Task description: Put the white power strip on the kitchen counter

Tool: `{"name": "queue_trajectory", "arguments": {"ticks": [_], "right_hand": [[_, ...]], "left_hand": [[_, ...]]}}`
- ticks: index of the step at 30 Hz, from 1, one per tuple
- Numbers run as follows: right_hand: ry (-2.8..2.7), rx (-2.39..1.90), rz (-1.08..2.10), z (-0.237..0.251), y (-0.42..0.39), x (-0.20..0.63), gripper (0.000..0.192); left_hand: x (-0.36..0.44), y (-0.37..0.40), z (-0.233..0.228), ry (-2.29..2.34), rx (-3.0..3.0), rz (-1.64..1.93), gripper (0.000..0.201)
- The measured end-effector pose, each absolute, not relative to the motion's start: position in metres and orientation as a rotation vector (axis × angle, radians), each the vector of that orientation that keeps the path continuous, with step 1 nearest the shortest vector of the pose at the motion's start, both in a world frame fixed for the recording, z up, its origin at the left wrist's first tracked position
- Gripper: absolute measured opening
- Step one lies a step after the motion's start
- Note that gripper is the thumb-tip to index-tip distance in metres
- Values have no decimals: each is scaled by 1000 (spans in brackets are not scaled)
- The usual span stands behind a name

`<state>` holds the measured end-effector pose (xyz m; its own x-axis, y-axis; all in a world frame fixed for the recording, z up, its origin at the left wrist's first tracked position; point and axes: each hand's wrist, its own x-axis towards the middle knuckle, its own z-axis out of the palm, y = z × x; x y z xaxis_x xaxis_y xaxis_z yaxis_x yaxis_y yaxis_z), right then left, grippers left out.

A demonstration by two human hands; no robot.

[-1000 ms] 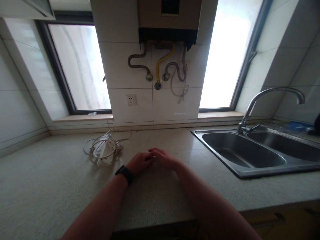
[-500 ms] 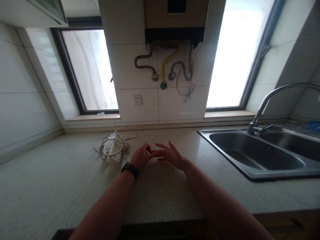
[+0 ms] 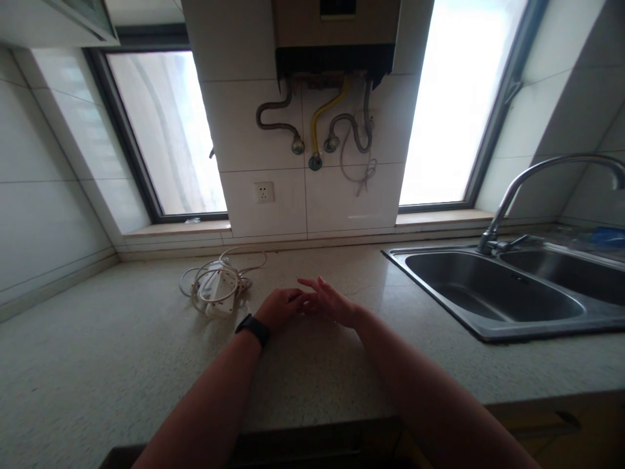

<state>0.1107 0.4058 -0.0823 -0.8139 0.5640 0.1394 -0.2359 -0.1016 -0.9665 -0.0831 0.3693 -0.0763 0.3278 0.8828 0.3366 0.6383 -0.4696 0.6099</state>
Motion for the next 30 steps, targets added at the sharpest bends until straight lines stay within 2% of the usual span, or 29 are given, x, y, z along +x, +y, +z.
{"name": "queue_trajectory", "arguments": {"ticks": [10, 15, 22, 30], "right_hand": [[-1686, -406, 1929, -81, 406, 113, 66], [-1790, -429, 1814, -82, 404, 110, 64], [-1894, -367, 1740, -78, 392, 105, 61], [-1868, -484, 1644, -74, 397, 107, 52]], "left_hand": [[-85, 374, -81, 1300, 2094, 947, 45], [-86, 377, -81, 1251, 2130, 969, 34], [-84, 373, -76, 1357, 2268, 878, 34], [-88, 377, -81, 1336, 2095, 1043, 43]]}}
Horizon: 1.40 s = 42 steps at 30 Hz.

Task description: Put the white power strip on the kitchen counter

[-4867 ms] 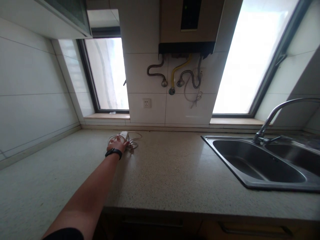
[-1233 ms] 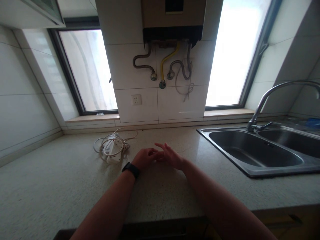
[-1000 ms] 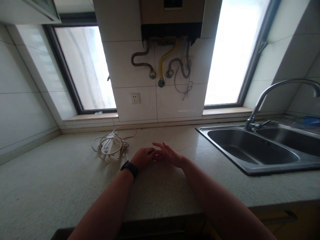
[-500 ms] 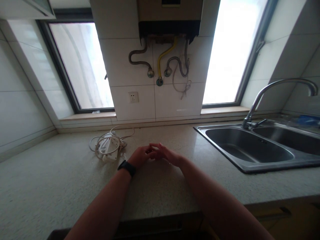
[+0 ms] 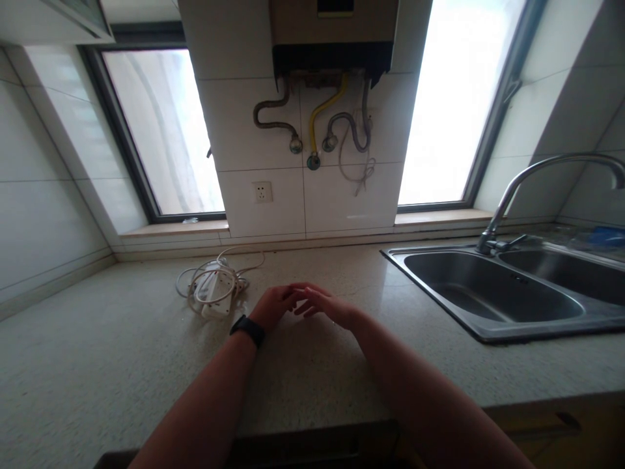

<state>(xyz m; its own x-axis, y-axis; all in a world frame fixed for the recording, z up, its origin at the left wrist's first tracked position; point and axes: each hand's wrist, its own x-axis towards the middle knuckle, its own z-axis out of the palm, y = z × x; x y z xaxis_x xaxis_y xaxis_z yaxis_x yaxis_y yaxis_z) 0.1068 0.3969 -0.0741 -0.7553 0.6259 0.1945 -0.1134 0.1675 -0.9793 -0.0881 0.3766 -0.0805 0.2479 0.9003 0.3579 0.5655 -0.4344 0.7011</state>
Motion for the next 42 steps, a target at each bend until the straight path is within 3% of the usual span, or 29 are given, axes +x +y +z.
{"name": "queue_trajectory", "arguments": {"ticks": [11, 32, 42], "right_hand": [[-2121, -504, 1527, -77, 398, 104, 48], [-2047, -595, 1492, -88, 411, 102, 50], [-2218, -698, 759, -92, 425, 112, 38]], "left_hand": [[-91, 375, -82, 1340, 2179, 909, 46], [-84, 372, -80, 1289, 2210, 877, 44], [-91, 381, -90, 1344, 2096, 960, 43]]}}
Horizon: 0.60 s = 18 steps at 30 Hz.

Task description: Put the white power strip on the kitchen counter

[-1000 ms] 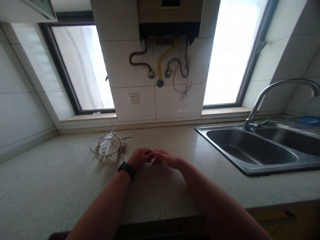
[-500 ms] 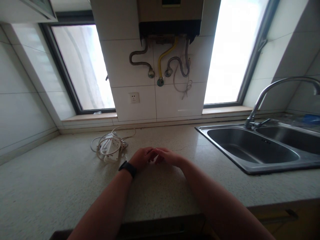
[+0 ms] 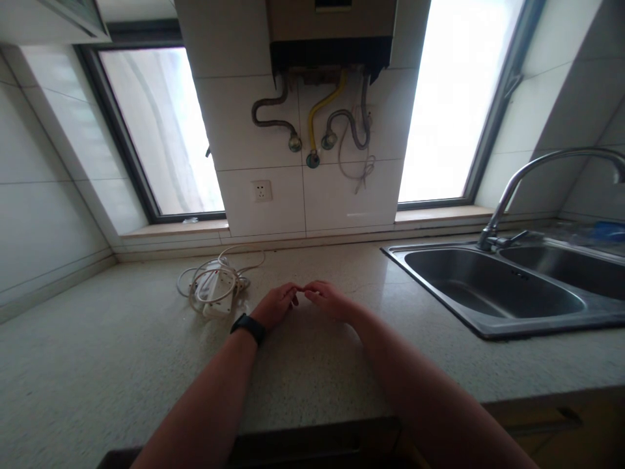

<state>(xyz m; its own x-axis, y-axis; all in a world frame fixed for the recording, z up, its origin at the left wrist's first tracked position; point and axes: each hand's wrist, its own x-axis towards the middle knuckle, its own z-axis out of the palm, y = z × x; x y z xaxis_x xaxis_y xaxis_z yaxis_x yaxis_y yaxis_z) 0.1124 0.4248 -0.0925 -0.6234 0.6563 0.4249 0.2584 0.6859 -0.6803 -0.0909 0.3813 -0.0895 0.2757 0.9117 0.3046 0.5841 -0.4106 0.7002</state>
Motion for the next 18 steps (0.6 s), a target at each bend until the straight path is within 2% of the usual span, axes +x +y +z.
{"name": "queue_trajectory", "arguments": {"ticks": [3, 18], "right_hand": [[-2232, -721, 676, -97, 429, 116, 36], [-2400, -826, 697, -100, 434, 119, 35]], "left_hand": [[-92, 382, -91, 1329, 2095, 942, 45], [-94, 381, -89, 1429, 2128, 874, 42]]}}
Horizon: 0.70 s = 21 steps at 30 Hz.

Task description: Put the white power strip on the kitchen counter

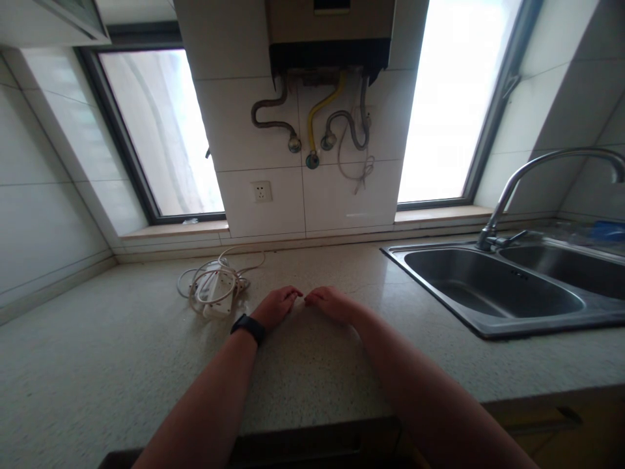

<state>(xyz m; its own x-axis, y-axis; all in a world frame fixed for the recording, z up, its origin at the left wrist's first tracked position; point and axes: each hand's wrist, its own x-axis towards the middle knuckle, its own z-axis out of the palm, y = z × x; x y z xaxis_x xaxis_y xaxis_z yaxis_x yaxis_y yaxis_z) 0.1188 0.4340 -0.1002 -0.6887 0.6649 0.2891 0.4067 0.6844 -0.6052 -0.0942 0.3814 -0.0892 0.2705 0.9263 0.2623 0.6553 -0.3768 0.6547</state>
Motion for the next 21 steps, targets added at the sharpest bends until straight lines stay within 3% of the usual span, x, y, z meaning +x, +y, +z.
{"name": "queue_trajectory", "arguments": {"ticks": [21], "right_hand": [[-2468, -974, 602, -90, 426, 119, 31]], "left_hand": [[-93, 378, -87, 1444, 2184, 810, 39]]}}
